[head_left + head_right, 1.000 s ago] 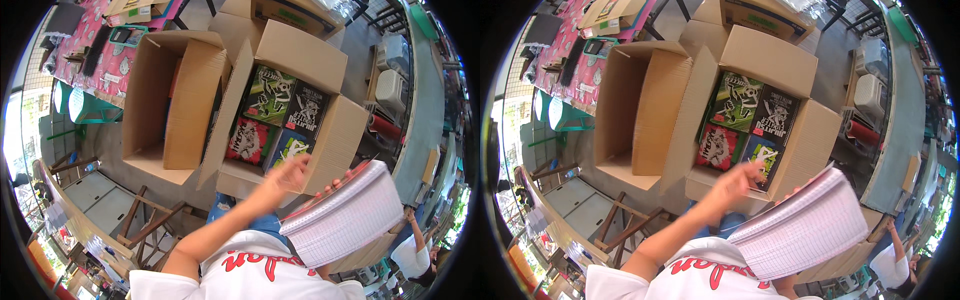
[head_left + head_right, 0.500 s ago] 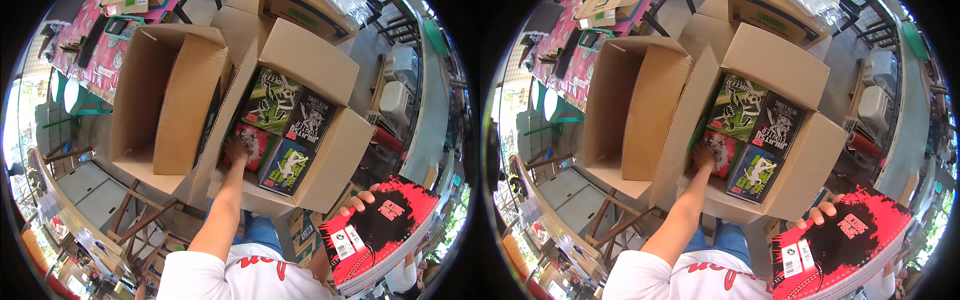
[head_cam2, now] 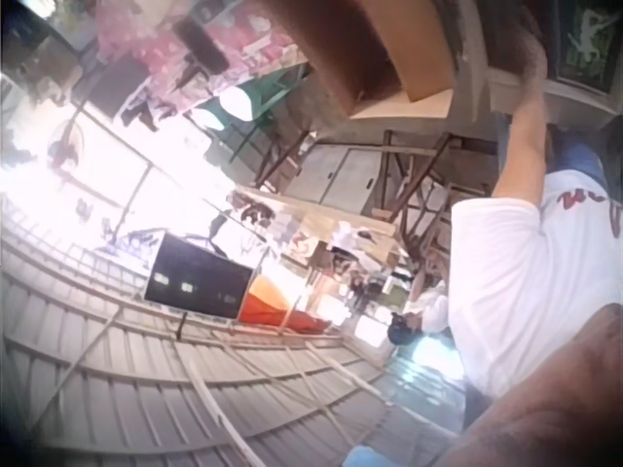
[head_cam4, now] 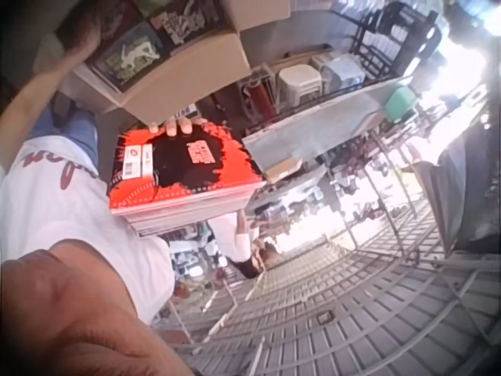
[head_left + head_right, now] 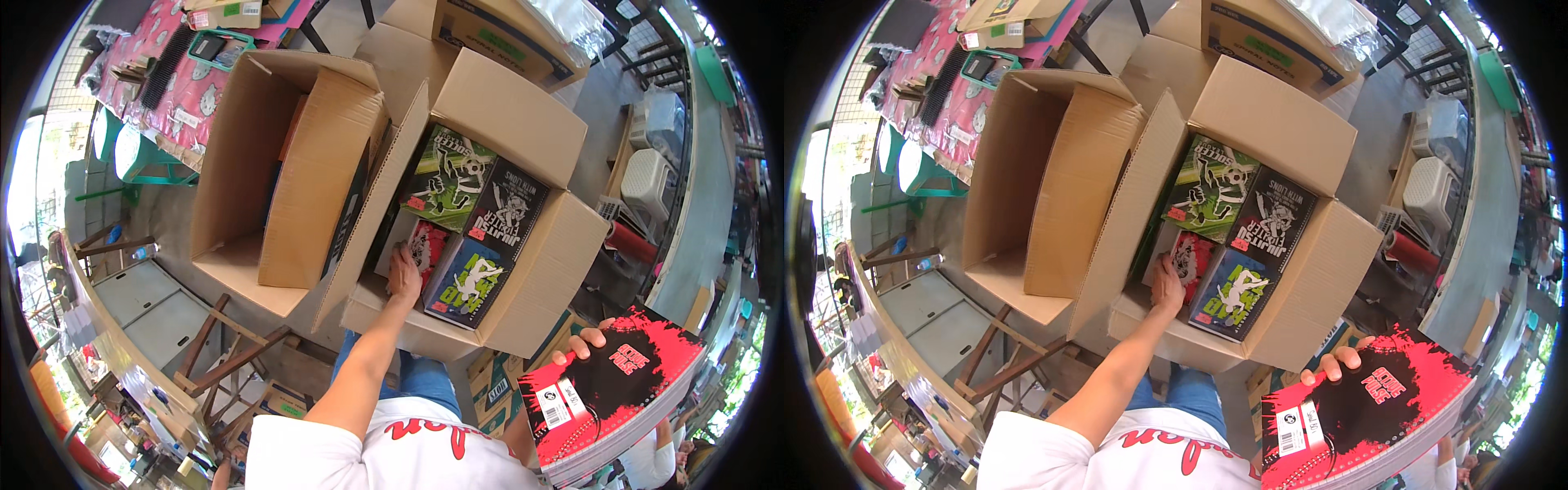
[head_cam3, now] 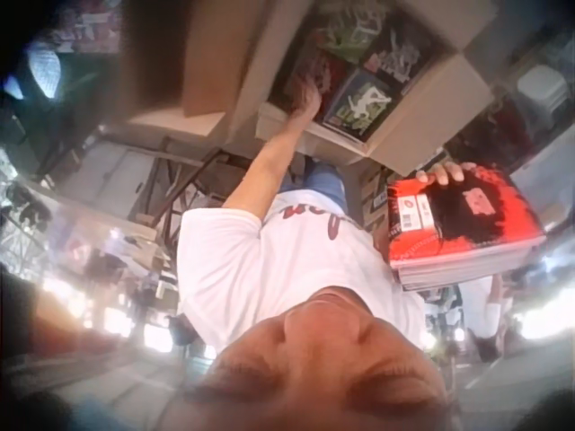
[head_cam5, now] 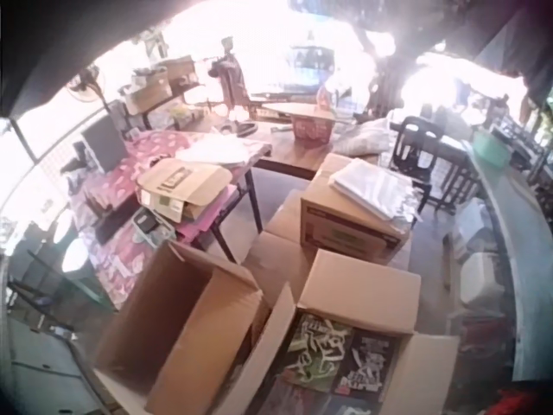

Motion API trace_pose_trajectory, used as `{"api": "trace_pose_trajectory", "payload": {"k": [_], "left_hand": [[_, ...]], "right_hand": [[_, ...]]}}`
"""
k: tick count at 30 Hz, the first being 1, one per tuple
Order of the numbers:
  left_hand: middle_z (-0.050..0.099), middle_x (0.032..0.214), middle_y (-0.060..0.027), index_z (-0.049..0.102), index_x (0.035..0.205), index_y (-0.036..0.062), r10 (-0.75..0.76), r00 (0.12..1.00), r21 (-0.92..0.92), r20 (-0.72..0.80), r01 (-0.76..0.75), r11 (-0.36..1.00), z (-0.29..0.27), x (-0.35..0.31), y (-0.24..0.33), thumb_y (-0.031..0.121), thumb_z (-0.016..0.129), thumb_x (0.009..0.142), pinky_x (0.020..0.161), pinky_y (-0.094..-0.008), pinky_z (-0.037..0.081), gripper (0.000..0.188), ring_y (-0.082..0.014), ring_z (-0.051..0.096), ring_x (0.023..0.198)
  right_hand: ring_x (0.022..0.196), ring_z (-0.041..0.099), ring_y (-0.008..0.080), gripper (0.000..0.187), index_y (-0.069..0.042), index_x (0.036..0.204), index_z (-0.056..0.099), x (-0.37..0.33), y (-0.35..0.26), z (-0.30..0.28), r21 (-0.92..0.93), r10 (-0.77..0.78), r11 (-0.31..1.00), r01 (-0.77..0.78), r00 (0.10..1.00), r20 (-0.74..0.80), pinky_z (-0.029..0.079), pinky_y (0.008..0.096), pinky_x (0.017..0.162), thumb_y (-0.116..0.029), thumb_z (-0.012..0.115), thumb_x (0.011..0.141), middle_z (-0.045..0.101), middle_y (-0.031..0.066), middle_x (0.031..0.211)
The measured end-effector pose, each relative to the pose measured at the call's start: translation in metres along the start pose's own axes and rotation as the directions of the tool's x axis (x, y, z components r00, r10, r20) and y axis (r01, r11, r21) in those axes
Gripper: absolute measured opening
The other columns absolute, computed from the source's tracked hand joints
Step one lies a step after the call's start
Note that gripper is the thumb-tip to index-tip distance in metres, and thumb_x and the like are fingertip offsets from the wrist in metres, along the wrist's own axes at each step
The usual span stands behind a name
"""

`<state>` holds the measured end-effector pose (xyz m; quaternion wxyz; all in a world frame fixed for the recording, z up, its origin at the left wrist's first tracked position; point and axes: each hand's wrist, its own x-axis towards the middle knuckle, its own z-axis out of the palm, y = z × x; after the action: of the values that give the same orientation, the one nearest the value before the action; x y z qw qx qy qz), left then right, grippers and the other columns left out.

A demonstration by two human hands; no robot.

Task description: The person uses shears to cut open cardboard boxes, removes stacks of notebooks, and organizes them by design on a work table before unwrapping a stack of plastic binding coils.

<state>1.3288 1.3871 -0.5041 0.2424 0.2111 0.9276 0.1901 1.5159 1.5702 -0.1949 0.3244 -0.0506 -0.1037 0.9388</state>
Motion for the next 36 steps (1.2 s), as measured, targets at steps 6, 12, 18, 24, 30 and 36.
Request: {"api": "trace_pose_trajectory", "payload": {"k": [6,12,18,24,30,36], "left_hand": [[0.030,0.144,-0.0256,0.028,0.141,0.0076,0.120,0.992,-0.031,0.046,-0.118,0.993,-0.001,-0.028,0.024,0.000,0.045,0.088,0.106,-0.0460,0.037,0.056,-0.0441,0.039,0.126],[0.028,0.144,-0.0231,0.029,0.143,0.0149,0.064,0.997,-0.098,0.044,-0.059,0.993,0.004,-0.028,0.015,0.002,0.047,0.087,0.103,-0.0485,0.038,0.060,-0.0418,0.041,0.124],[0.026,0.146,-0.0196,0.033,0.141,0.0279,0.057,0.994,0.072,0.098,-0.064,0.995,0.000,-0.030,0.022,0.004,0.051,0.084,0.101,-0.0545,0.036,0.064,-0.0431,0.038,0.125],[0.035,0.140,-0.0253,0.036,0.138,0.0274,0.151,0.987,0.320,-0.054,-0.126,0.939,-0.010,-0.020,0.019,-0.001,0.054,0.079,0.098,-0.0533,0.041,0.068,-0.0449,0.044,0.124],[0.062,0.097,-0.0308,0.047,0.130,0.0104,0.104,0.939,-0.286,0.327,-0.007,0.958,-0.093,-0.009,0.031,0.006,0.050,0.083,0.077,-0.0538,0.050,0.047,-0.0465,0.061,0.090],[0.060,0.120,-0.0056,0.042,0.135,0.0021,0.328,0.802,-0.817,0.500,0.310,0.487,-0.247,-0.051,0.051,0.001,0.057,0.087,0.097,-0.0305,0.043,0.051,-0.0136,0.056,0.108]], "right_hand": [[0.119,0.043,0.0306,0.064,-0.009,0.147,0.018,0.001,0.005,-0.002,0.008,0.021,1.000,-0.021,1.000,0.005,0.033,0.0576,0.097,-0.040,0.041,0.097,0.040,0.0151,0.132],[0.120,0.043,0.0305,0.064,-0.009,0.147,0.018,-0.001,0.017,0.002,0.010,0.051,0.999,-0.051,0.999,0.015,0.032,0.0580,0.098,-0.040,0.041,0.097,0.040,0.0152,0.132],[0.121,0.042,0.0305,0.064,-0.009,0.147,0.018,-0.002,0.021,0.002,0.002,0.065,0.998,-0.065,0.998,0.011,0.032,0.0584,0.099,-0.040,0.041,0.097,0.039,0.0153,0.133],[0.122,0.042,0.0304,0.064,-0.009,0.147,0.017,-0.003,0.018,0.008,-0.007,0.075,0.997,-0.075,0.997,0.019,0.031,0.0587,0.100,-0.040,0.041,0.097,0.038,0.0154,0.134],[0.124,0.041,0.0304,0.064,-0.009,0.147,0.017,-0.012,0.013,0.016,-0.047,0.085,0.996,-0.082,0.994,0.070,0.030,0.0591,0.101,-0.040,0.041,0.097,0.038,0.0155,0.135],[0.115,0.054,0.0309,0.064,-0.006,0.142,0.034,-0.021,0.036,0.047,-0.047,0.179,0.981,-0.189,0.970,-0.165,0.040,0.0569,0.101,-0.034,0.055,0.088,0.052,0.0145,0.125]]}}
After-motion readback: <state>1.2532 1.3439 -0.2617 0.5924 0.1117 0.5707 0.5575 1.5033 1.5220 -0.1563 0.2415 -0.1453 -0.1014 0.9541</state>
